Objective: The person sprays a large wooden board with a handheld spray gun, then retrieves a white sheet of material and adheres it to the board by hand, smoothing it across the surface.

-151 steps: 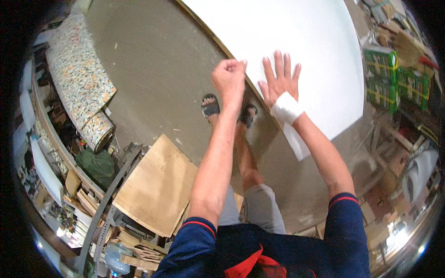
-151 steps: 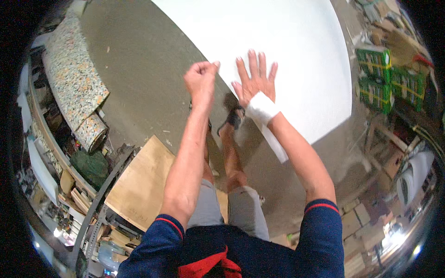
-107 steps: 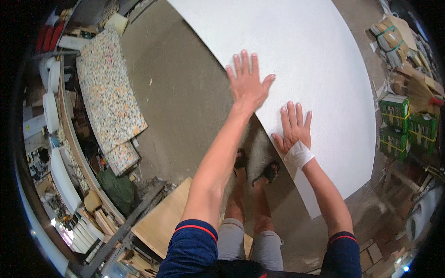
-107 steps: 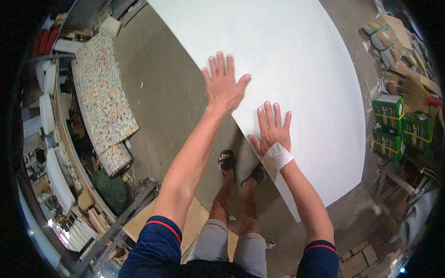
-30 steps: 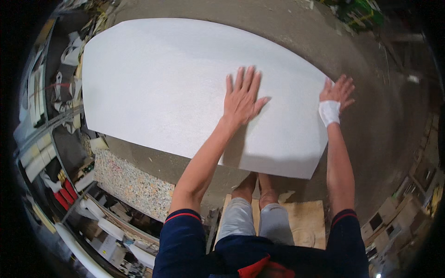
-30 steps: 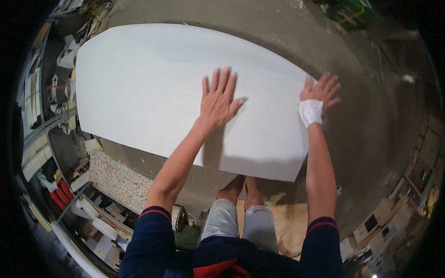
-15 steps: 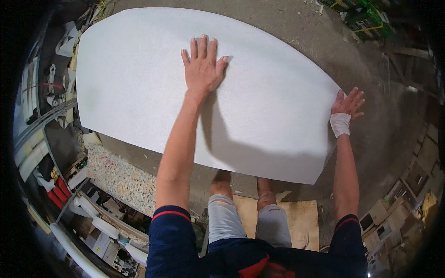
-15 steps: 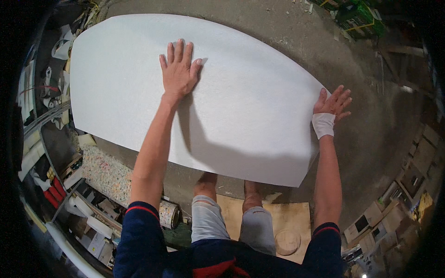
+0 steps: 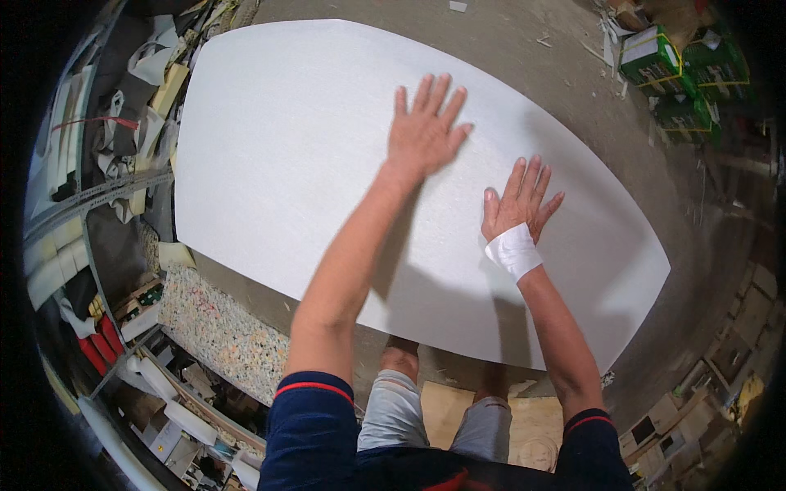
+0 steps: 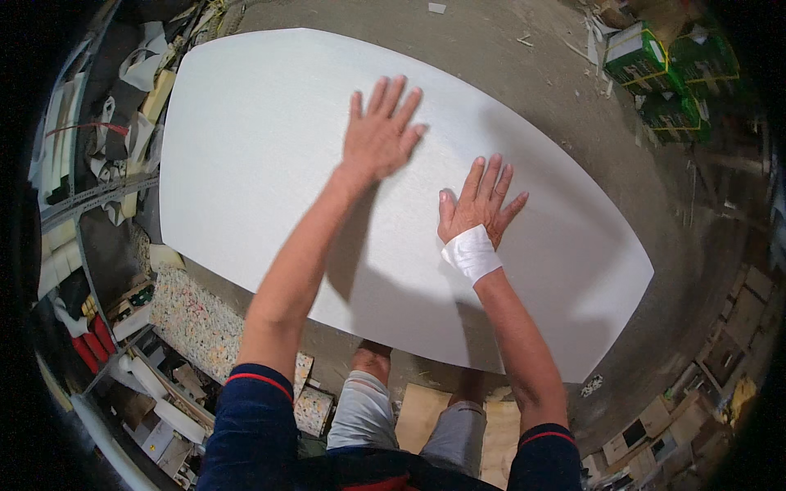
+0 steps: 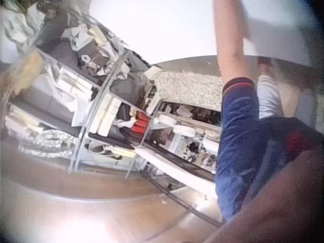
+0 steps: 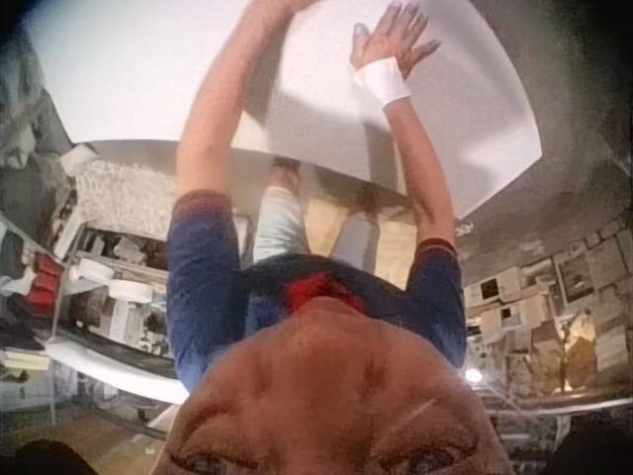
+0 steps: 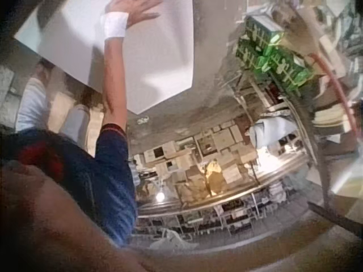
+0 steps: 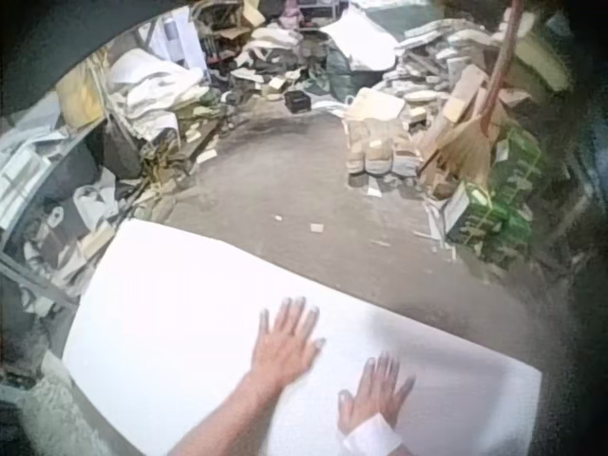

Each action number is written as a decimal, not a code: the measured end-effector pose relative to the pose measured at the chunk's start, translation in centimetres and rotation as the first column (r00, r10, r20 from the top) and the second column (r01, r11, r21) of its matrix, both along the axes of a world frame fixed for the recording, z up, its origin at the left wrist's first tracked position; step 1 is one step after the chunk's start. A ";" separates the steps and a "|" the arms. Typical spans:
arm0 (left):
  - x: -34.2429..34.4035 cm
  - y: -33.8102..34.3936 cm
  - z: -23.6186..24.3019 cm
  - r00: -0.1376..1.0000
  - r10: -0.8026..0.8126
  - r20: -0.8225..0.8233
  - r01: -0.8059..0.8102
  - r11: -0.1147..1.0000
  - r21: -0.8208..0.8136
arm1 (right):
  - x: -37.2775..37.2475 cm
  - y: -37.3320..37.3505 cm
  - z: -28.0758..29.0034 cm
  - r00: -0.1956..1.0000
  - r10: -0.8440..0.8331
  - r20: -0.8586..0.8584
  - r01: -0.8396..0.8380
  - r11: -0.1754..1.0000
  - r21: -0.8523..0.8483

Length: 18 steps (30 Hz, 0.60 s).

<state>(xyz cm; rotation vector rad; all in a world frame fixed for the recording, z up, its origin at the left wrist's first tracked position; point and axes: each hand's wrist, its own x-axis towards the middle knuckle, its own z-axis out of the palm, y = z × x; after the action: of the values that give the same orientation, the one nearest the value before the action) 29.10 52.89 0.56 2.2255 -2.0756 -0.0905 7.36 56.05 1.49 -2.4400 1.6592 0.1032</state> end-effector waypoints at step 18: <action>24.6 -2.0 -0.5 0.898 0.432 -0.089 -0.438 0.895 -0.078 | 0.6 0.5 -1.1 0.999 0.028 -0.027 -0.032 0.991 -0.133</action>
<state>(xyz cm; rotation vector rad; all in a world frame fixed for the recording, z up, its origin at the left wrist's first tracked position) 53.67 50.89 0.03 2.5215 -1.4642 -0.0319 7.91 56.57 0.38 -2.5716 1.6914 0.0287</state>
